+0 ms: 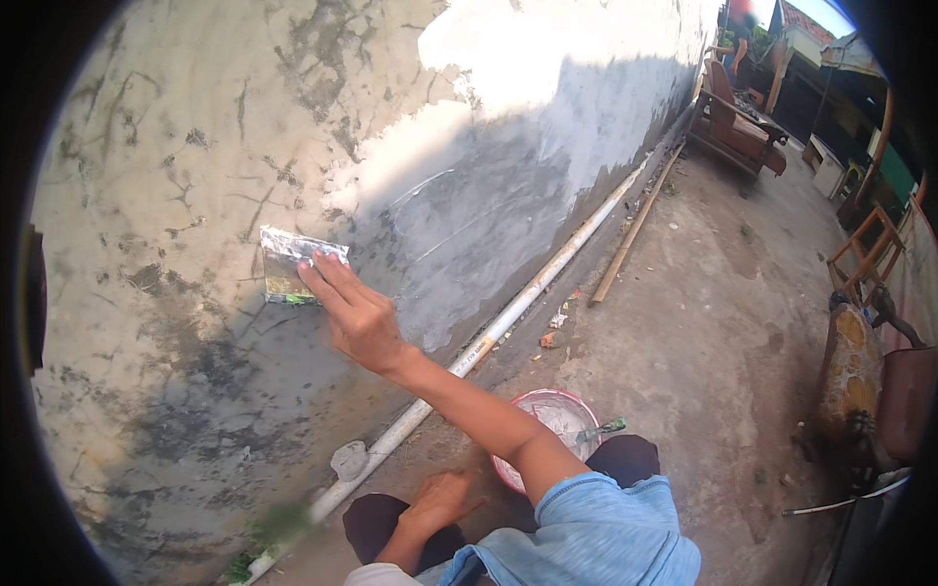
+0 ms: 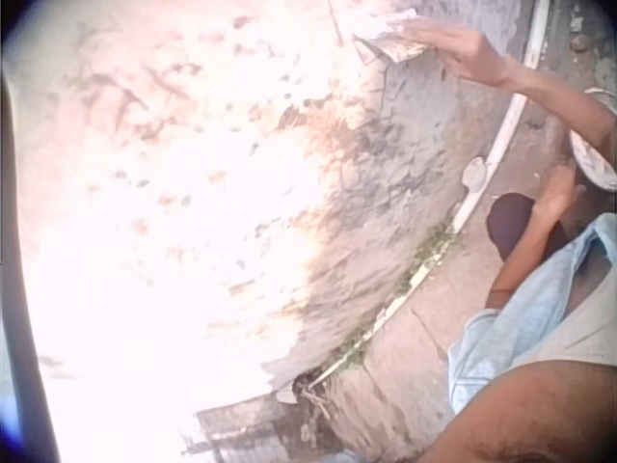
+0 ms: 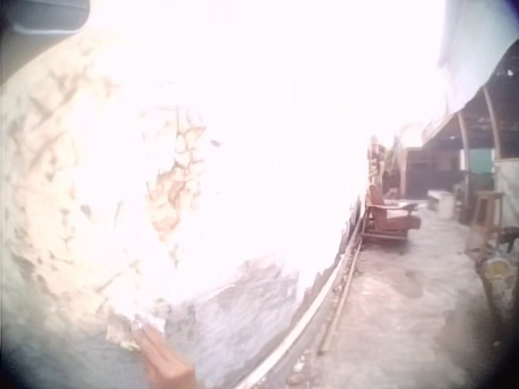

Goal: The person mixes a white paste in a red bucket using a small trowel, then applies the paste to a weathered concrete wall with a trowel, smoothing it in sections. The person repeatedly scoops paste and spreads it along the wall surface.

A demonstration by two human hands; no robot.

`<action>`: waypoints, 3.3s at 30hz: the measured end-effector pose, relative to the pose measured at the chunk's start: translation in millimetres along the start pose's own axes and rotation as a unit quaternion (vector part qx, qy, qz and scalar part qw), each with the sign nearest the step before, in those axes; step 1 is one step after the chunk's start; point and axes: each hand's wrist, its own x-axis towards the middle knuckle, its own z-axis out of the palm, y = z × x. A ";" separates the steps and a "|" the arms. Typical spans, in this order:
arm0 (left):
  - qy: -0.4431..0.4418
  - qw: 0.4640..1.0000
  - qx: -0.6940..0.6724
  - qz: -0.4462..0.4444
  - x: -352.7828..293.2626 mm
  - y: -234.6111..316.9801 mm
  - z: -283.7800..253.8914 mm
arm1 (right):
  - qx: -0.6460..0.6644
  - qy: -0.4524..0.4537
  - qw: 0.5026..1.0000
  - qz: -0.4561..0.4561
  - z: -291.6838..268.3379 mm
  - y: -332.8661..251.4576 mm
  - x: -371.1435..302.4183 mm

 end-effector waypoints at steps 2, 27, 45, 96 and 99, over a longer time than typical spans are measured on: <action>-0.009 1.000 -0.007 -0.025 -7.9 10.5 -11.1 | 0.031 0.040 0.999 0.002 -30.4 16.3 8.7; 0.077 0.997 0.001 0.028 -16.7 -0.2 10.4 | -0.039 0.265 0.946 0.182 -101.7 149.8 115.1; -0.002 1.000 0.005 -0.019 2.3 9.1 -1.3 | -0.063 0.218 0.948 0.224 -123.3 127.6 105.1; 0.007 1.000 0.018 -0.008 9.7 -14.6 11.2 | -0.200 0.169 0.959 -0.109 -9.1 60.4 182.8; 0.002 1.000 0.000 -0.008 13.6 -12.0 12.1 | -0.174 0.096 0.969 -0.147 29.4 8.8 130.1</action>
